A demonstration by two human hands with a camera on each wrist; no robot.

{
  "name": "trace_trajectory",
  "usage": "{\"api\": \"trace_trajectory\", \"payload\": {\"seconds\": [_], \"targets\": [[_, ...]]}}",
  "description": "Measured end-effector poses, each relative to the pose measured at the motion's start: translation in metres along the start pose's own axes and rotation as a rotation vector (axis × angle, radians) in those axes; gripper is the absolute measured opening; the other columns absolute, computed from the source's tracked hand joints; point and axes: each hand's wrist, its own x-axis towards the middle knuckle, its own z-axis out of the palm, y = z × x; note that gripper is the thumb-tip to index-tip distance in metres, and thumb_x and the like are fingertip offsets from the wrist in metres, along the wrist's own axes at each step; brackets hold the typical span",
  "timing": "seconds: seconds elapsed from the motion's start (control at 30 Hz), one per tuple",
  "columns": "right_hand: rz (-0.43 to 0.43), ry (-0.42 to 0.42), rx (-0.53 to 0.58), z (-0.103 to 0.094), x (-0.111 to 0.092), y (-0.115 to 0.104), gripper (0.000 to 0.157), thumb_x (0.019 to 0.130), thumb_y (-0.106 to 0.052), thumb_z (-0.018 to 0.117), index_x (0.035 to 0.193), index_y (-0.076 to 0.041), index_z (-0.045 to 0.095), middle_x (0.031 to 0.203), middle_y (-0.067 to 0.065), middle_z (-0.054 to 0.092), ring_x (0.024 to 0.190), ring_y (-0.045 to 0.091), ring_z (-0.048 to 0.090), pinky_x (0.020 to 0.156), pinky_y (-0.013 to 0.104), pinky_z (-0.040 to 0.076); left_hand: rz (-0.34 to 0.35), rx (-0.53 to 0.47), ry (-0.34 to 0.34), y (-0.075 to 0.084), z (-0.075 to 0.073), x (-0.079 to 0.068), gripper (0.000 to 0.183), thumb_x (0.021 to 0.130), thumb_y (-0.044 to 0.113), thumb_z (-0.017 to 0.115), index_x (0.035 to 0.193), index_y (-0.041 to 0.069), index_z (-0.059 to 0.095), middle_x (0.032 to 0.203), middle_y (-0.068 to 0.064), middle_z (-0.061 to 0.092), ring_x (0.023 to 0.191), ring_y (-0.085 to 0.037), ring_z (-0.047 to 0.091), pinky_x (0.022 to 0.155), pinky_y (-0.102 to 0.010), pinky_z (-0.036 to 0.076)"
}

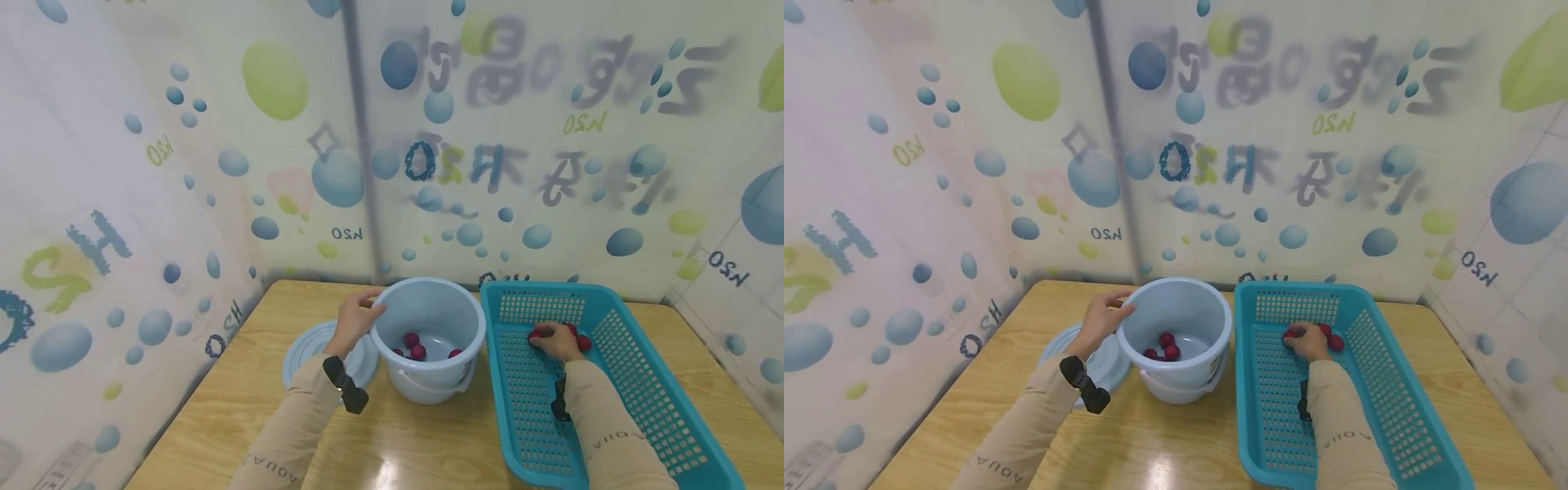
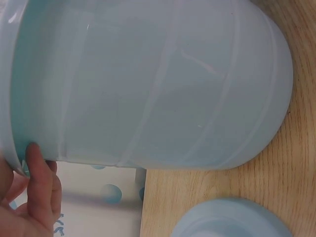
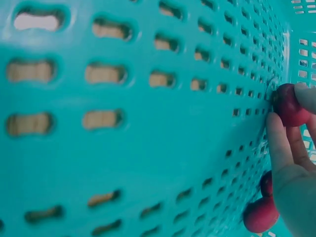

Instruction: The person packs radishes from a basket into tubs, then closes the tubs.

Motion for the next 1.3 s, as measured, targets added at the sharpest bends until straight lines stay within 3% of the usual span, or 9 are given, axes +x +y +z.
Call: {"api": "trace_trajectory", "payload": {"seconds": [0.3, 0.53, 0.83, 1.3], "targets": [[-0.062, -0.053, -0.010, -0.009, -0.005, -0.008, 0.041, 0.084, -0.009, 0.055, 0.118, 0.011, 0.043, 0.114, 0.031, 0.044, 0.104, 0.044, 0.042, 0.084, 0.051, 0.038, -0.037, -0.003, -0.010, -0.002, -0.002, 0.001, 0.031, 0.082, 0.016, 0.061, 0.113, 0.014, 0.060, 0.101, -0.013, 0.057, 0.084, -0.024, 0.057, 0.064, -0.031, 0.051], [-0.184, -0.053, 0.024, -0.024, -0.006, -0.021, 0.041, 0.085, -0.014, 0.056, 0.116, 0.010, 0.044, 0.110, 0.029, 0.047, 0.101, 0.041, 0.046, 0.077, 0.049, 0.044, -0.026, 0.009, -0.004, -0.002, -0.002, 0.002, 0.031, 0.083, 0.015, 0.061, 0.114, 0.013, 0.059, 0.100, -0.013, 0.057, 0.084, -0.024, 0.057, 0.064, -0.031, 0.051], [-0.309, -0.067, 0.060, -0.044, -0.014, -0.037, 0.042, 0.088, -0.019, 0.055, 0.118, 0.007, 0.044, 0.113, 0.029, 0.047, 0.105, 0.043, 0.047, 0.078, 0.046, 0.046, -0.020, -0.014, -0.001, -0.004, -0.001, 0.002, 0.031, 0.082, 0.015, 0.062, 0.113, 0.012, 0.060, 0.096, -0.012, 0.058, 0.079, -0.021, 0.057, 0.059, -0.028, 0.050], [-0.364, -0.075, 0.061, -0.067, -0.039, -0.080, 0.055, 0.086, -0.036, 0.054, 0.124, 0.001, 0.041, 0.122, 0.024, 0.044, 0.112, 0.040, 0.041, 0.083, 0.051, 0.041, -0.023, -0.034, -0.008, -0.004, 0.000, 0.001, 0.031, 0.082, 0.015, 0.061, 0.113, 0.013, 0.060, 0.096, -0.012, 0.058, 0.079, -0.021, 0.057, 0.058, -0.029, 0.050]]}}
